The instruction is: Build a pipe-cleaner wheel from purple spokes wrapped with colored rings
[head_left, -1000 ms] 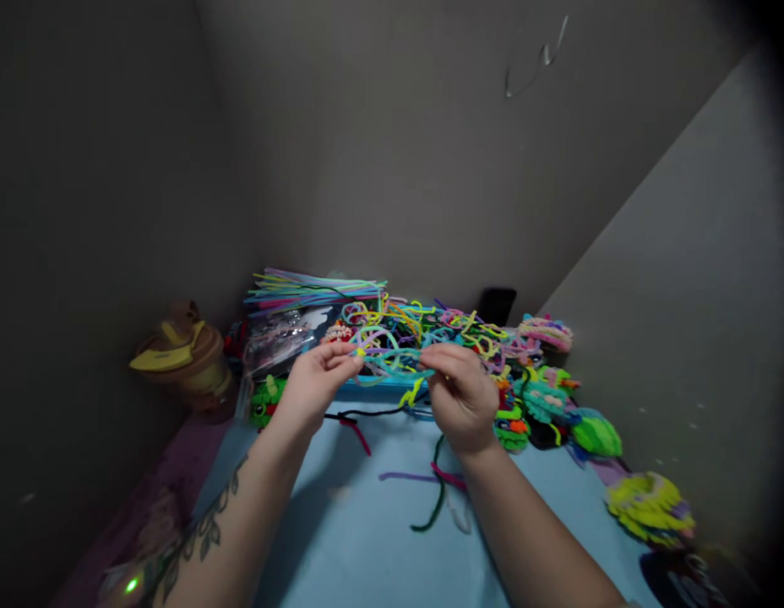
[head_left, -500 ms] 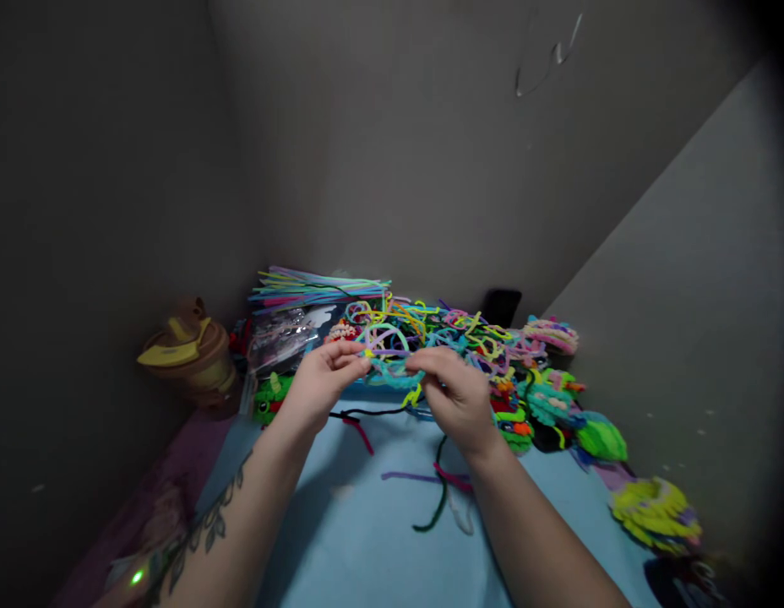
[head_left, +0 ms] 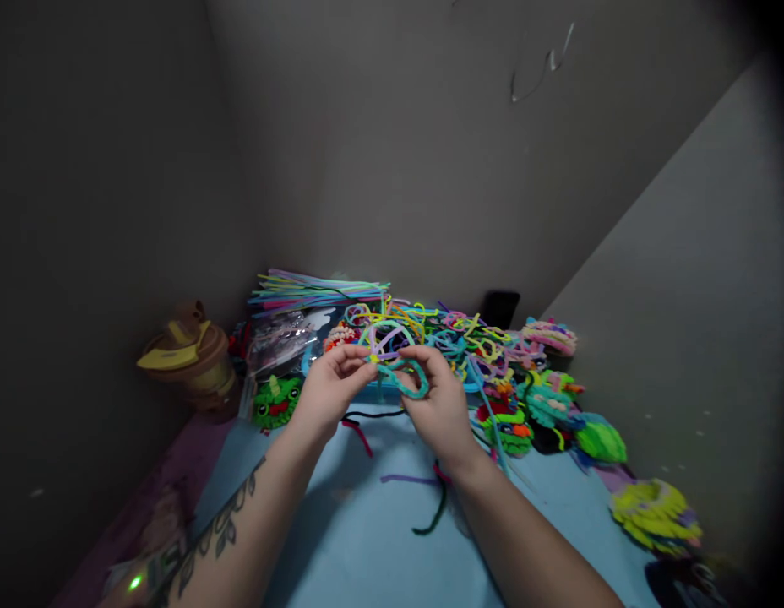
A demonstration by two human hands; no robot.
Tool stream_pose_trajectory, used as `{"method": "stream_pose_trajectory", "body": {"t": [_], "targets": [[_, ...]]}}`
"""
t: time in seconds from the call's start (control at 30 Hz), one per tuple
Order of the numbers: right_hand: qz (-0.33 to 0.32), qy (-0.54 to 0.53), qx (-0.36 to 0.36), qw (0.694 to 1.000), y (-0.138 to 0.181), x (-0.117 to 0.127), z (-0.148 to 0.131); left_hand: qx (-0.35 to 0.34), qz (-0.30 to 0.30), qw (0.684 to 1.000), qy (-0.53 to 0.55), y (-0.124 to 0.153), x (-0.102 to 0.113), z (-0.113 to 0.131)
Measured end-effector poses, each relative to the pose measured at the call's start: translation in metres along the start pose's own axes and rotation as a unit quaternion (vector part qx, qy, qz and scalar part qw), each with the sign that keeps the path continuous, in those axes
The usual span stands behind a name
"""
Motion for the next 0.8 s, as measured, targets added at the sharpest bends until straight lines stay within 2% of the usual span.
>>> {"method": "stream_pose_trajectory", "body": {"t": [0.13,0.27,0.37,0.43,0.5,0.6,0.7,0.8], "targets": [[0.007,-0.072,-0.057,0.996,0.001,-0.007,0.015,-0.015,0.018,1.0,-0.021,0.001,-0.001,0.0],[-0.014,-0.094,-0.08,0.992,-0.002,-0.014,0.019,-0.053,0.041,0.997,-0.04,0.001,0.001,0.003],[-0.019,-0.113,-0.081,0.99,-0.002,-0.019,0.022,-0.048,0.039,0.997,-0.045,0.001,0.0,0.0],[-0.021,-0.079,-0.052,0.995,-0.002,-0.022,0.021,-0.036,0.038,0.998,-0.032,0.002,0.0,-0.003],[-0.013,0.003,0.004,1.0,0.0,-0.022,0.015,-0.023,0.043,0.999,-0.01,0.002,0.002,-0.006],[0.012,0.118,0.08,0.99,0.004,-0.02,0.006,0.002,0.055,0.998,0.03,0.002,0.005,-0.01],[0.009,0.154,0.113,0.982,0.007,-0.02,0.0,0.041,0.057,0.995,0.077,0.001,0.005,-0.016],[0.014,0.152,0.184,0.971,0.01,-0.018,-0.011,0.072,0.065,0.988,0.117,0.001,0.006,-0.02]]}}
Point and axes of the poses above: each hand's wrist, its own y-axis away from the middle knuckle, its own x-axis out of the back of the hand, z = x × y, the point moved 8 cm from there along -y, towards the middle knuckle
